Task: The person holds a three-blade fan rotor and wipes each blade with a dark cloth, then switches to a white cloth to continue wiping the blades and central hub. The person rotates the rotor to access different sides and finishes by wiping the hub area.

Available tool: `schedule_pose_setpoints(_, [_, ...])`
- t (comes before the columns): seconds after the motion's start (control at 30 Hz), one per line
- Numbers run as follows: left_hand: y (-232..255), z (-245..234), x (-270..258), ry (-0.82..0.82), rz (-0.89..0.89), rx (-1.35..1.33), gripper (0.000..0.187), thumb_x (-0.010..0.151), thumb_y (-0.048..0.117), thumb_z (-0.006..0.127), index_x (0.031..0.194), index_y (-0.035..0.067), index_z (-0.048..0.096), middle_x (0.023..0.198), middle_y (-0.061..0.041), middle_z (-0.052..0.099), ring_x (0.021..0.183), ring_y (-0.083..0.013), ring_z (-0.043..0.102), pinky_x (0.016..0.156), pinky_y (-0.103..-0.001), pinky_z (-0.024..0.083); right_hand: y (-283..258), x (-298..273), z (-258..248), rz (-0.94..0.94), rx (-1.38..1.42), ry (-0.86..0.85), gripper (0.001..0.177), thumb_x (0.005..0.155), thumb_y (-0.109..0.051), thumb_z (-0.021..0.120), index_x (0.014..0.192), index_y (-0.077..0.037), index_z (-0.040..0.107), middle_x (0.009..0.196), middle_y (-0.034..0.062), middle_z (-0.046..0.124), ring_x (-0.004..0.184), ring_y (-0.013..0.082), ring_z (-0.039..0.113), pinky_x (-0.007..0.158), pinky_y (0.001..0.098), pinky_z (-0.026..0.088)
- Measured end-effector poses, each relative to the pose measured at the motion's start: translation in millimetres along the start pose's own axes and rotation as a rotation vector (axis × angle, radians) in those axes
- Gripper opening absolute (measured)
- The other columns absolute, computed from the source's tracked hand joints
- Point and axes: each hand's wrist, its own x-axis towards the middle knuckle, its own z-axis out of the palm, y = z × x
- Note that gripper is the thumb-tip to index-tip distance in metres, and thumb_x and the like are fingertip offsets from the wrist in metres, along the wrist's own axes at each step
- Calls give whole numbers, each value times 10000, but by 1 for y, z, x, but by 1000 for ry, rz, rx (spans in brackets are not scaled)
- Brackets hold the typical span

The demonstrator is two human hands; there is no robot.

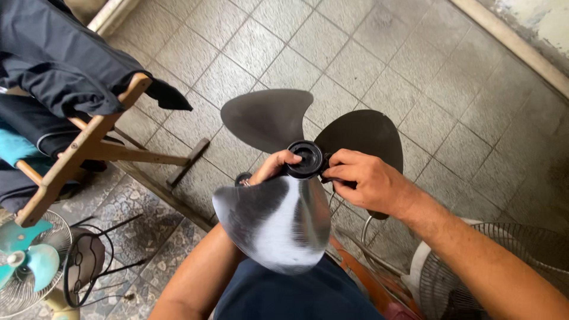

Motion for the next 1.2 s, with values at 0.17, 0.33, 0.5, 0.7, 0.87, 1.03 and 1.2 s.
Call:
schedule_pose_setpoints(0.17, [-3,18,-8,202,78,176,219,836,178,582,1027,87,636,849,-51,687,708,-134,631,689,-255,511,26,16,-8,-22,-227,207,145,792,-19,660,931,-28,702,939,90,637,856,244,654,763,326,540])
schedule_pose_setpoints(0.33, [9,-3,18,85,-109,56,248,867,212,572,995,22,667,834,-80,697,694,-167,637,674,-270,513,16,5,6,-76,-76,128,184,773,-55,691,951,-7,688,959,106,647,875,256,659,748,331,534])
schedule_pose_setpoints(0.5, [9,-17,23,18,-234,-129,244,867,210,569,975,9,657,837,-118,704,692,-229,661,687,-311,539,34,18,-11,-23,-256,158,207,815,-43,644,1014,-41,701,1009,109,649,914,273,645,793,344,531])
schedule_pose_setpoints(0.7, [7,-4,4,119,-328,-194,289,805,237,580,951,9,679,783,-144,711,632,-246,667,594,-327,535,19,4,-2,-52,-179,-116,227,769,-60,624,979,-84,708,1002,82,624,962,251,625,813,348,515])
schedule_pose_setpoints(0.87, [9,-6,27,-20,-341,-126,271,824,211,563,948,-5,670,792,-136,711,651,-248,669,628,-334,545,25,11,-11,2,-298,43,300,813,-64,614,1110,-36,653,1074,111,602,997,294,602,837,374,499])
schedule_pose_setpoints(1.03, [-16,4,-16,2,396,432,264,939,108,601,1175,-3,560,1073,-108,623,967,-171,604,875,-278,491,18,7,0,-19,-252,-3,360,772,-33,605,1127,-66,662,1067,116,600,978,284,600,842,376,493])
schedule_pose_setpoints(1.2, [-3,9,-11,19,226,346,254,940,92,595,1178,14,552,1058,-86,613,937,-144,596,846,-258,485,19,12,2,4,-178,65,351,811,-26,591,1154,-69,652,1084,120,591,995,282,601,830,368,494])
